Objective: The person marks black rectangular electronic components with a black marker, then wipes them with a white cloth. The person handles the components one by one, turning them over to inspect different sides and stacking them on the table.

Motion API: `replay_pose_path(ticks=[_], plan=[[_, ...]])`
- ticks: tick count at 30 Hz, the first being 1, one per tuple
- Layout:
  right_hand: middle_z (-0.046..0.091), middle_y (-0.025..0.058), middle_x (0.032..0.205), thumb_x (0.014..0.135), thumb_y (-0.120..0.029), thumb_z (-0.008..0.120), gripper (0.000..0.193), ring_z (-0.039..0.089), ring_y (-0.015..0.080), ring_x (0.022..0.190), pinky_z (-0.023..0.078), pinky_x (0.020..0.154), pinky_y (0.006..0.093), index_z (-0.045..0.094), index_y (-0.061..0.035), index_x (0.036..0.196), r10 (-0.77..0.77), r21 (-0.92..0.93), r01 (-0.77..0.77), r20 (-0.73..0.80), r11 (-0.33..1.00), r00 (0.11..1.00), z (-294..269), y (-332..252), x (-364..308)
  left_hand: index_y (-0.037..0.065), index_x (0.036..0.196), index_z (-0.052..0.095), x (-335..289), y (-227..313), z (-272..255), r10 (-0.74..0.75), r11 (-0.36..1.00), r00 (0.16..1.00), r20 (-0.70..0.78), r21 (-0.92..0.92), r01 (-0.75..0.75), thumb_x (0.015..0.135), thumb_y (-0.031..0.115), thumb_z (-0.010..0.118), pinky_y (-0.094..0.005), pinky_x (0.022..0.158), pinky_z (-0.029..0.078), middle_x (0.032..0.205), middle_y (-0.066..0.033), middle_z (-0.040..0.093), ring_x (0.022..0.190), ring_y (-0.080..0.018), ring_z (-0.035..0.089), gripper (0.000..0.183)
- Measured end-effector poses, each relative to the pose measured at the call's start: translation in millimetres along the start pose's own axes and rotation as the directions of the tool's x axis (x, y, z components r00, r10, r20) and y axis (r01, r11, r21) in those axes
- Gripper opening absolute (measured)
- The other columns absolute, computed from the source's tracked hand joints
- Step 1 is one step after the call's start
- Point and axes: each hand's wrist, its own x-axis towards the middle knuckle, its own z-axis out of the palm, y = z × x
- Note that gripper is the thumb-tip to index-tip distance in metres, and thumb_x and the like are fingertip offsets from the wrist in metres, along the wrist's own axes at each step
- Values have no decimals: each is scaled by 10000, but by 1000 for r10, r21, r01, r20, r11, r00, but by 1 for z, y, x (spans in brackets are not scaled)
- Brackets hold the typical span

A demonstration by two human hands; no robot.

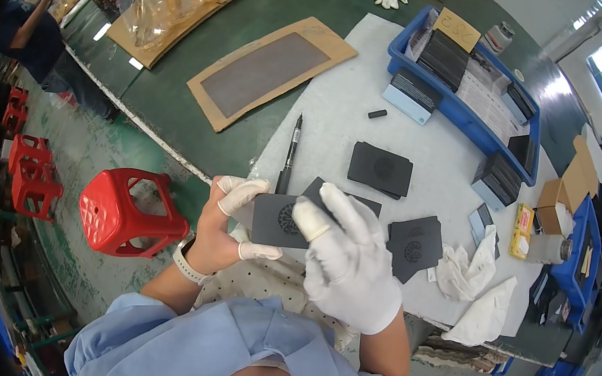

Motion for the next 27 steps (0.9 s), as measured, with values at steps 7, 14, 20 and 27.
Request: replay_pose_path(ticks=[7, 14, 20, 27], plan=[[619, 161, 1164, 702, 68, 597, 618, 578, 313, 1076, 473, 916, 392, 511, -19, 1308, 72, -5, -72, -41, 997, 997, 27, 7, -10, 23, 1364, 420, -5, 6, 13, -24, 994, 999, -38, -107, 20, 557, 377, 897, -375, 896, 382, 1202, -103, 568, 1037, -276, 496, 1001], [661, 78, 1012, 819, -23, 684, 335, 622, 124, 913, 520, 764, 247, 604, 24, 1141, 646, 723, -684, 475, 100, 597, 29, -22, 0, -34, 1450, 223, -3, 24, 29, 84, 988, 984, 158, 114, -103, 582, 213, 842, -501, 1000, 305, 1368, -224, 443, 1188, -363, 471, 1095], [683, 68, 969, 798, -13, 712, 305, 643, 125, 814, 526, 714, 239, 644, 13, 1095, 606, 717, -638, 384, 281, 697, 23, -20, -2, 1, 1495, 99, -1, 22, 26, 130, 991, 972, 193, 1, -133, 616, 119, 783, -497, 1017, 302, 1393, -237, 426, 1198, -391, 460, 1119], [685, 96, 971, 893, -52, 642, 524, 650, 107, 776, 516, 716, 229, 437, 29, 1369, 831, 824, -443, -60, 353, 552, 19, -5, -3, -24, 1495, 17, -1, 22, 24, 71, 989, 974, 215, -142, -41, 649, 63, 751, -461, 1024, 318, 1393, -261, 416, 1191, -410, 450, 1124]])
